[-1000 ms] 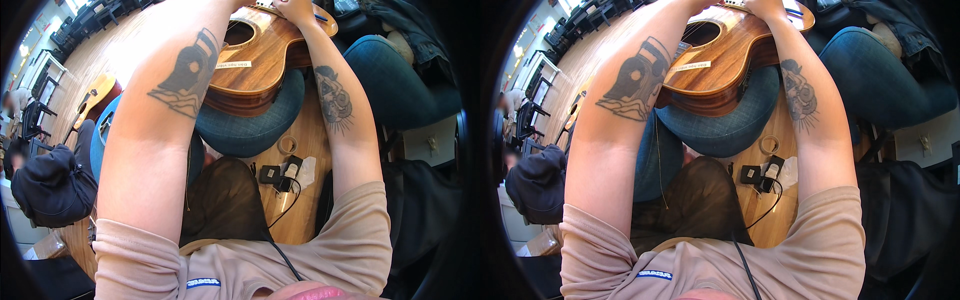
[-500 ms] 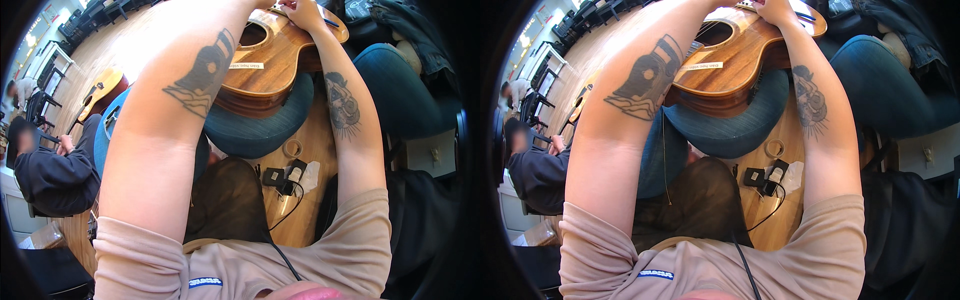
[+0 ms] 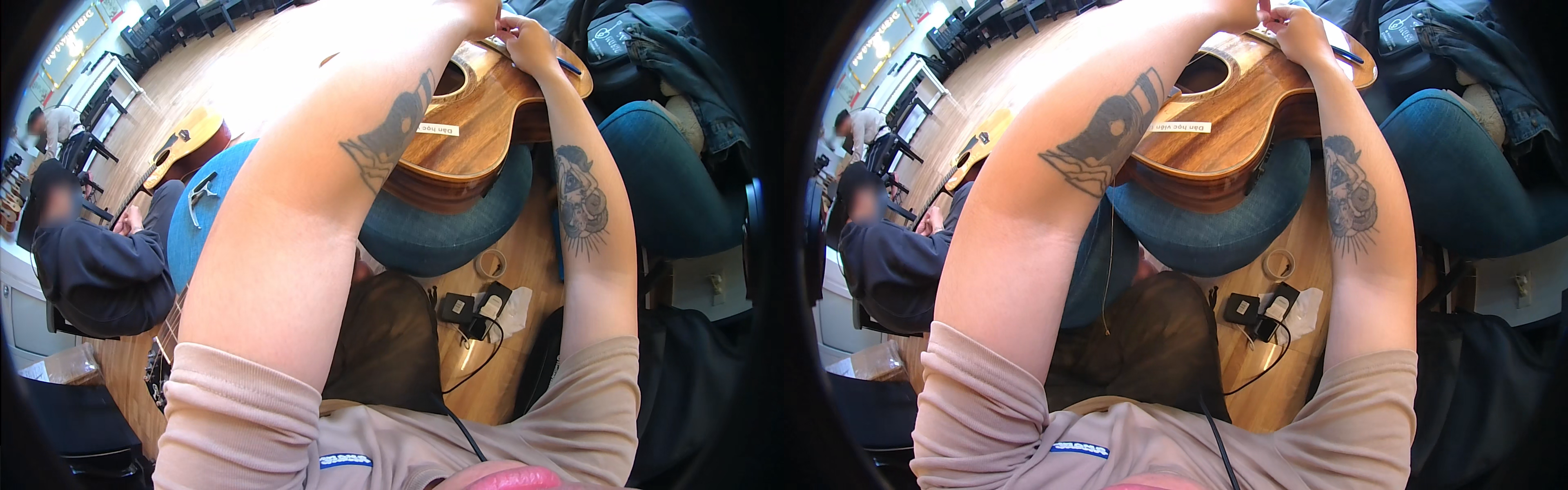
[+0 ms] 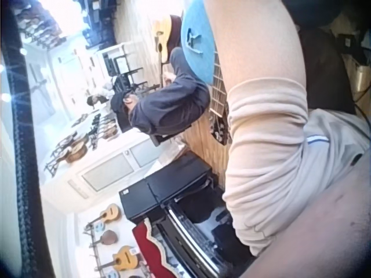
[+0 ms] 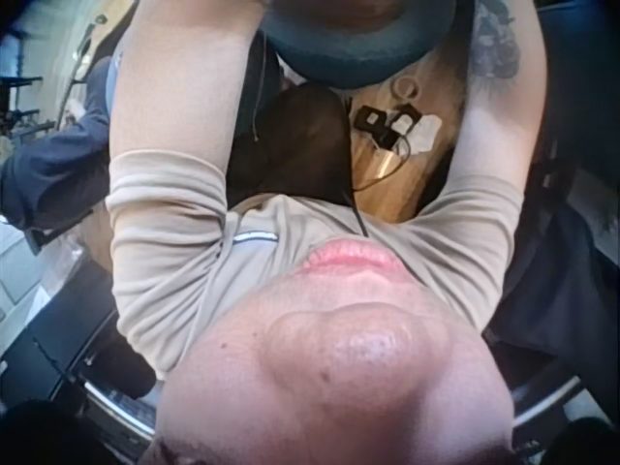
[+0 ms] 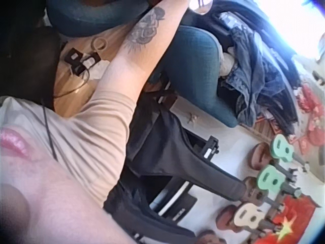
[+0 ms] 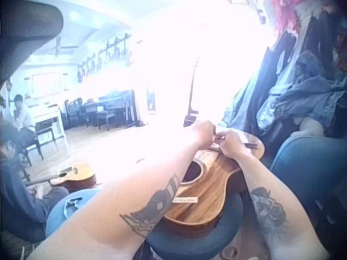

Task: The person sits on the floor and replaces a guitar string. They thread the string through the soundhole, pull it taut, and wind it onto the tuning peg at the headstock.

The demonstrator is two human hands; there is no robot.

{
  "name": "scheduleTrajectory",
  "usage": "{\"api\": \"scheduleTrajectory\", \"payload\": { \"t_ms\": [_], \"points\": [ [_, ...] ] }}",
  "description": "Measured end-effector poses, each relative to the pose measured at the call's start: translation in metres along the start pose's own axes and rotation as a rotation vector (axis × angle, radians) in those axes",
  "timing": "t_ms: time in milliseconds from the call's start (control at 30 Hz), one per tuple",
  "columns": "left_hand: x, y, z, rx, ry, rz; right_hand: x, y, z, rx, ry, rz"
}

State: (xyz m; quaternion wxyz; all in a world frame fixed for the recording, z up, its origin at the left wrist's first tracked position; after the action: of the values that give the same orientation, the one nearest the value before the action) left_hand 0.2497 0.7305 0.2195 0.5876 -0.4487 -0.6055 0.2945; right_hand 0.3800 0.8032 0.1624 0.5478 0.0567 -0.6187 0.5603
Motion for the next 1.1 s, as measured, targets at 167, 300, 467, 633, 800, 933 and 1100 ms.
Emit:
{"api": "scheduleTrajectory", "payload": {
  "t_ms": [167,300,467,633,800,933,1100],
  "points": [
    [0.014,0.011,-0.001,0.097,0.127,-0.128,-0.002,0.001,0.002,0.016,0.008,0.007],
    [0.024,0.023,-0.001,0.205,0.108,-0.060,-0.005,-0.010,0.010,0.146,0.058,-0.109],
    [0.032,0.028,0.014,0.175,-0.012,0.065,-0.009,-0.023,0.024,0.227,0.043,-0.201],
    [0.037,0.034,0.020,0.205,-0.060,0.105,-0.009,-0.028,0.023,0.203,0.071,-0.227],
    [0.024,0.019,0.021,0.028,-0.088,0.062,-0.010,-0.030,0.028,0.155,0.035,-0.233],
    [0.021,0.013,0.024,-0.082,-0.083,0.044,-0.006,-0.021,0.025,0.113,-0.093,-0.180],
    [0.020,0.011,0.028,-0.204,-0.057,0.032,-0.005,-0.013,0.027,0.153,-0.042,-0.096]
  ]
}}
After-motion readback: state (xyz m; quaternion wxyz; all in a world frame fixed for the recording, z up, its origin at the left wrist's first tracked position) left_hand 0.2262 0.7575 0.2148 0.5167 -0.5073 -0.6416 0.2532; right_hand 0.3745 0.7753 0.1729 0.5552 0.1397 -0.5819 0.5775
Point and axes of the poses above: each hand's wrist, its own x-axis towards the middle knuckle, its own y-axis out of the palm, z = x × y, the point moved 7 cm from there along x, towards the middle knuckle, and after that the axes turned 9 degrees about -y, right-handed, at the moved point
